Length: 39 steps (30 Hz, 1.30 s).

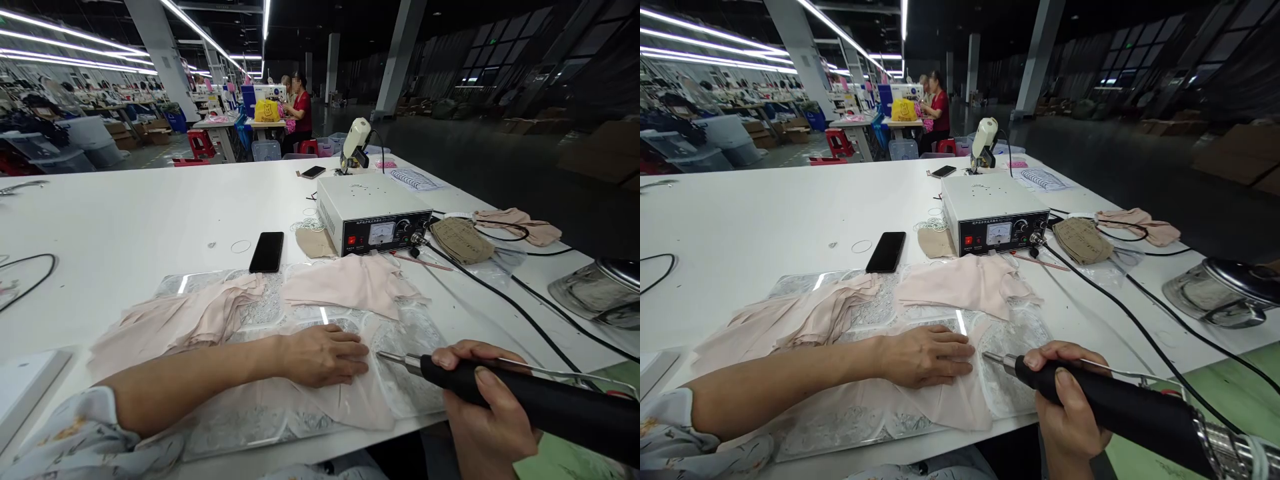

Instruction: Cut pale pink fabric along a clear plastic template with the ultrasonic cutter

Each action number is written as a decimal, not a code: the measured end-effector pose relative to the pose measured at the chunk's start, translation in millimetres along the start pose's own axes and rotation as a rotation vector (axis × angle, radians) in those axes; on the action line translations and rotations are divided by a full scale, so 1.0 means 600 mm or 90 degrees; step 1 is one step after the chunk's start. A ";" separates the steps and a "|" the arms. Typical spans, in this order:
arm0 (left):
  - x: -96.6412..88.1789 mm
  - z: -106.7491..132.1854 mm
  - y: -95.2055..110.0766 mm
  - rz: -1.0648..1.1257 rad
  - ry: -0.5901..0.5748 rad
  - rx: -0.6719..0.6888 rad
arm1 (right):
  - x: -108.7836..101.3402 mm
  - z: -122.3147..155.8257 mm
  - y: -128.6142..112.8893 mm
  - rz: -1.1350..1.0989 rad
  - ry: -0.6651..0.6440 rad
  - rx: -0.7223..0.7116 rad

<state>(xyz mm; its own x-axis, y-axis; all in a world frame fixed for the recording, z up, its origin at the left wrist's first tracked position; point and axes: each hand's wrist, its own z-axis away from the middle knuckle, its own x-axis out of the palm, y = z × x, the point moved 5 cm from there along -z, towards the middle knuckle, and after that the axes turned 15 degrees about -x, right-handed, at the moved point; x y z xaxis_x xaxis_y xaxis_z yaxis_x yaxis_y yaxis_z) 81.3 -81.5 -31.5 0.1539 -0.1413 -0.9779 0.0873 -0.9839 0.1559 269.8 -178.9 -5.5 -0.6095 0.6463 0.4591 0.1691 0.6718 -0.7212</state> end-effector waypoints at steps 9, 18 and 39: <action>-0.003 -0.004 -0.001 0.001 0.026 0.008 | 0.006 -0.001 0.002 -0.024 -0.029 -0.018; 0.000 -0.004 -0.002 -0.001 0.039 0.007 | 0.024 0.002 0.013 -0.021 -0.083 -0.026; -0.013 0.003 -0.009 0.068 0.045 -0.048 | 0.013 -0.006 0.009 0.029 -0.070 -0.038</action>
<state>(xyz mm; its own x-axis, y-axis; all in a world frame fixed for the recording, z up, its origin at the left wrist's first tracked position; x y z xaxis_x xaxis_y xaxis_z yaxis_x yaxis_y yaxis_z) 77.7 -75.3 -25.3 0.2343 -0.2345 -0.9435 0.1405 -0.9521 0.2715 269.0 -168.9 -3.9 -0.6809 0.6356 0.3639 0.2431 0.6648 -0.7063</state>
